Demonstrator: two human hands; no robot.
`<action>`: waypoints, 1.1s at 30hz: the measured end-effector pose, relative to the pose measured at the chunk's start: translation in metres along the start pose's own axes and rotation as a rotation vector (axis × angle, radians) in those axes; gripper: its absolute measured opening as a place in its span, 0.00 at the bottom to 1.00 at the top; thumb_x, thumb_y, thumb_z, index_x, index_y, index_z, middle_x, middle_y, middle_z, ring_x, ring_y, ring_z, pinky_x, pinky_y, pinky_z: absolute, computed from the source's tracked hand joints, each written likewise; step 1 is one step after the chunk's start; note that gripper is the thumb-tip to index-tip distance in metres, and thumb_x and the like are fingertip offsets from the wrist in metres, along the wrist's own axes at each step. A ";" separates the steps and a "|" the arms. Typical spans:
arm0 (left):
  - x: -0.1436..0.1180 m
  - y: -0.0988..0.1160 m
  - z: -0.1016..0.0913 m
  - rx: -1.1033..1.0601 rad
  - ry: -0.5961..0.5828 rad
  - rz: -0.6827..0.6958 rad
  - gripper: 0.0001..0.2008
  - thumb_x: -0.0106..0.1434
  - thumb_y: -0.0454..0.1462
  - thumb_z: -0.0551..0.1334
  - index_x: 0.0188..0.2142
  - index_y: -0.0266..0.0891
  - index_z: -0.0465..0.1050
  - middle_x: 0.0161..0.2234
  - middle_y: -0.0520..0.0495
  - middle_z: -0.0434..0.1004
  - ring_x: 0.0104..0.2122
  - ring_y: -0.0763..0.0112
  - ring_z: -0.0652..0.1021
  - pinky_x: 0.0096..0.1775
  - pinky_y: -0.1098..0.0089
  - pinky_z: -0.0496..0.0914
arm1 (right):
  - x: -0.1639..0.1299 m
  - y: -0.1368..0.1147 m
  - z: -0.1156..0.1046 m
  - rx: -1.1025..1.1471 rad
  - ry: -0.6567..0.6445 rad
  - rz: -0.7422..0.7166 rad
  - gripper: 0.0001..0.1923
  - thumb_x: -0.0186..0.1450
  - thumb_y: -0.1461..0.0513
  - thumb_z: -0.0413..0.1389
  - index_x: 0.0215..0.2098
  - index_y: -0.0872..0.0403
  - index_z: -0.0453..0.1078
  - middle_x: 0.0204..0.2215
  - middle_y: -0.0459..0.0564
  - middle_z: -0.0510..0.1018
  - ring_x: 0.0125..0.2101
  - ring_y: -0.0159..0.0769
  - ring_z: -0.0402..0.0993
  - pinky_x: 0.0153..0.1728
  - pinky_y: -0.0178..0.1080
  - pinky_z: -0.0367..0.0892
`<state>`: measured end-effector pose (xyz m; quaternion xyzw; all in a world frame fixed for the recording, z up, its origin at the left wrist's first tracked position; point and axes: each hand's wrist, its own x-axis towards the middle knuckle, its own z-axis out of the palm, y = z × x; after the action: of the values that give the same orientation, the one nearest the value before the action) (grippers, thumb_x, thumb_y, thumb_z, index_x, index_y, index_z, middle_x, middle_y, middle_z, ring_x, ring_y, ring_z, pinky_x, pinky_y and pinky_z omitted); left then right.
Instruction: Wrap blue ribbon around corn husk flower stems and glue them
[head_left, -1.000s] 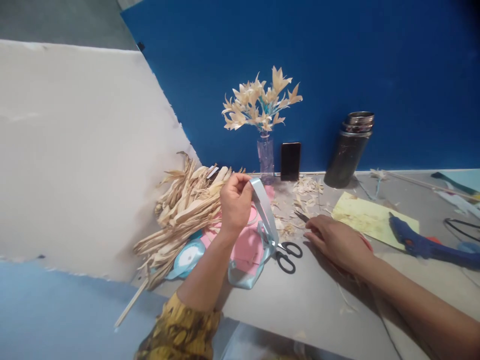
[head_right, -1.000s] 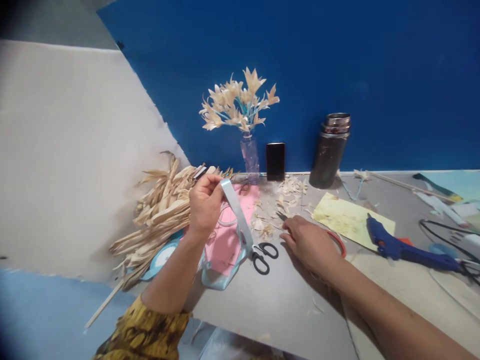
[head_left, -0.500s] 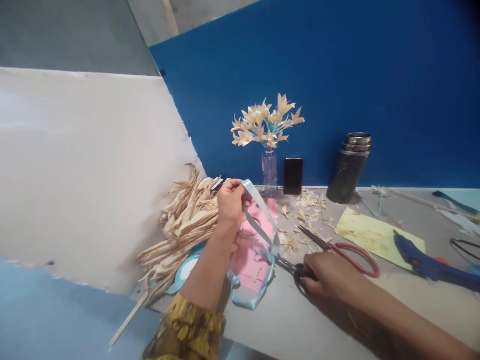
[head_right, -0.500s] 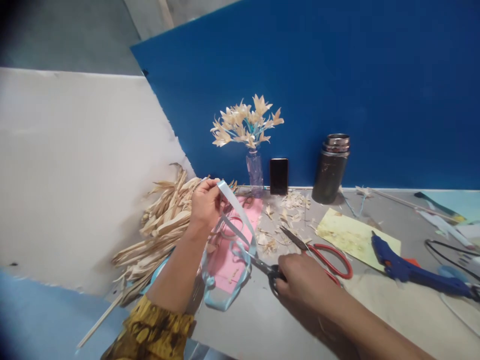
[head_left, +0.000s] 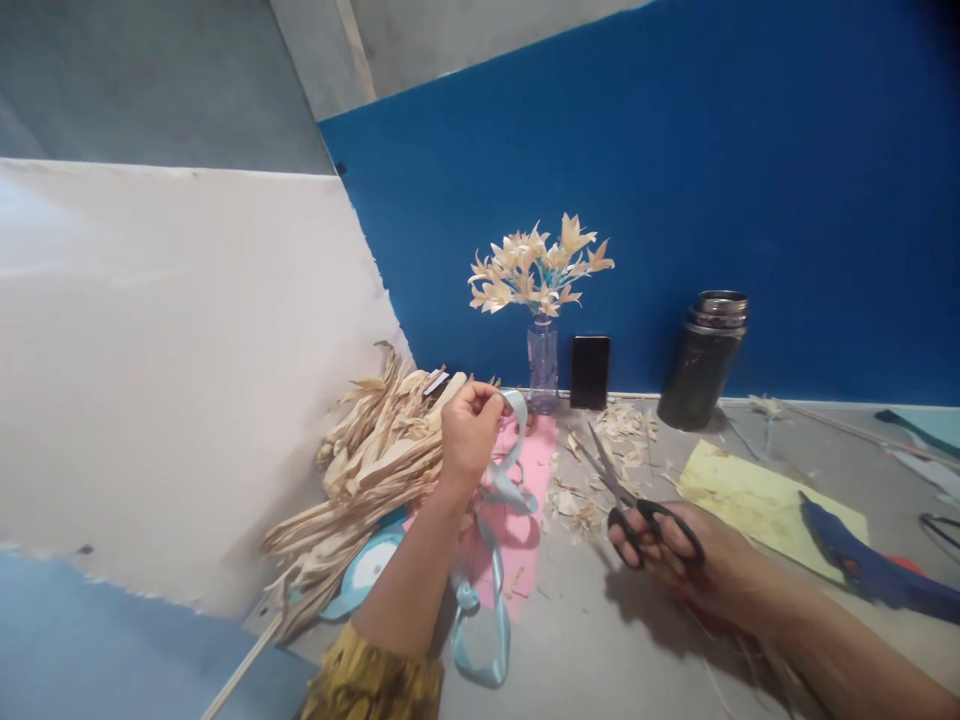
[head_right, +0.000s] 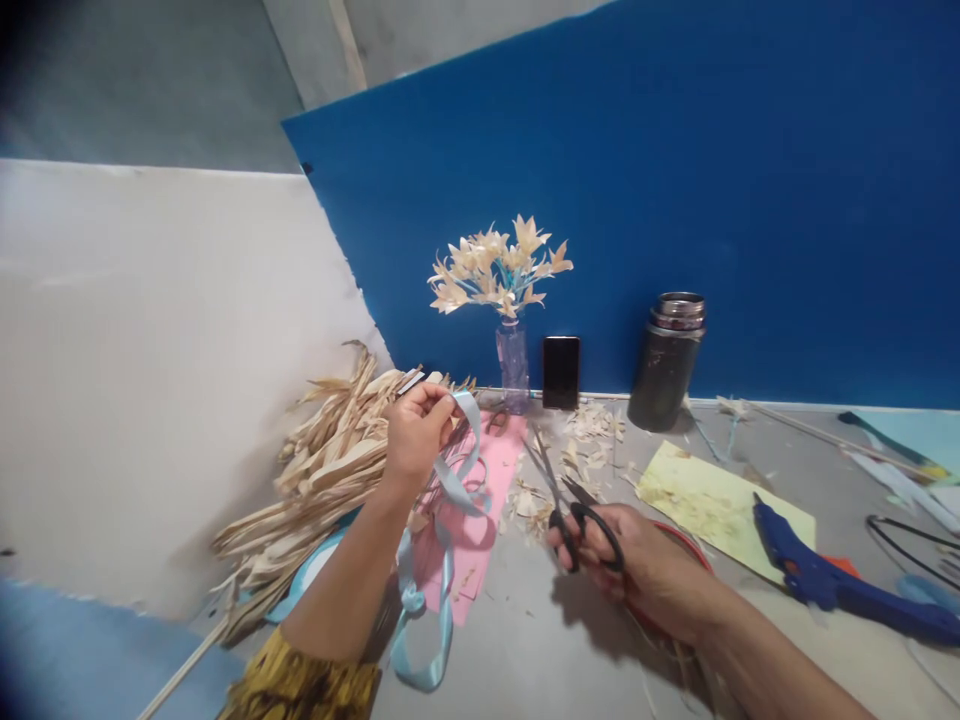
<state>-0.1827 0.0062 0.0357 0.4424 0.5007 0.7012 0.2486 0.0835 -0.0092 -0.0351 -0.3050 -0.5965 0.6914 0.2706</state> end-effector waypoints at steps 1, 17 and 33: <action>-0.005 0.002 0.002 0.020 -0.043 0.000 0.03 0.53 0.35 0.64 0.27 0.38 0.71 0.18 0.56 0.72 0.14 0.80 0.66 0.18 0.78 0.57 | -0.001 0.001 0.005 0.107 -0.040 0.009 0.31 0.59 0.36 0.55 0.34 0.55 0.74 0.30 0.50 0.73 0.22 0.29 0.56 0.22 0.34 0.53; -0.058 0.009 0.016 0.300 -0.211 0.186 0.05 0.61 0.35 0.61 0.27 0.40 0.69 0.29 0.51 0.73 0.28 0.72 0.72 0.31 0.71 0.66 | 0.007 0.003 0.042 0.463 -0.025 0.038 0.26 0.54 0.42 0.66 0.31 0.56 0.70 0.25 0.42 0.67 0.19 0.22 0.48 0.20 0.30 0.48; -0.049 -0.001 -0.009 -0.023 -0.753 -0.326 0.12 0.58 0.43 0.70 0.29 0.37 0.74 0.30 0.47 0.75 0.33 0.68 0.74 0.39 0.68 0.66 | -0.001 -0.011 0.036 -0.358 0.150 -0.027 0.12 0.55 0.58 0.63 0.22 0.53 0.64 0.19 0.39 0.65 0.22 0.28 0.57 0.23 0.33 0.51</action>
<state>-0.1670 -0.0366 0.0154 0.5803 0.4305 0.4471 0.5273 0.0574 -0.0327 -0.0201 -0.3907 -0.6921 0.5459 0.2651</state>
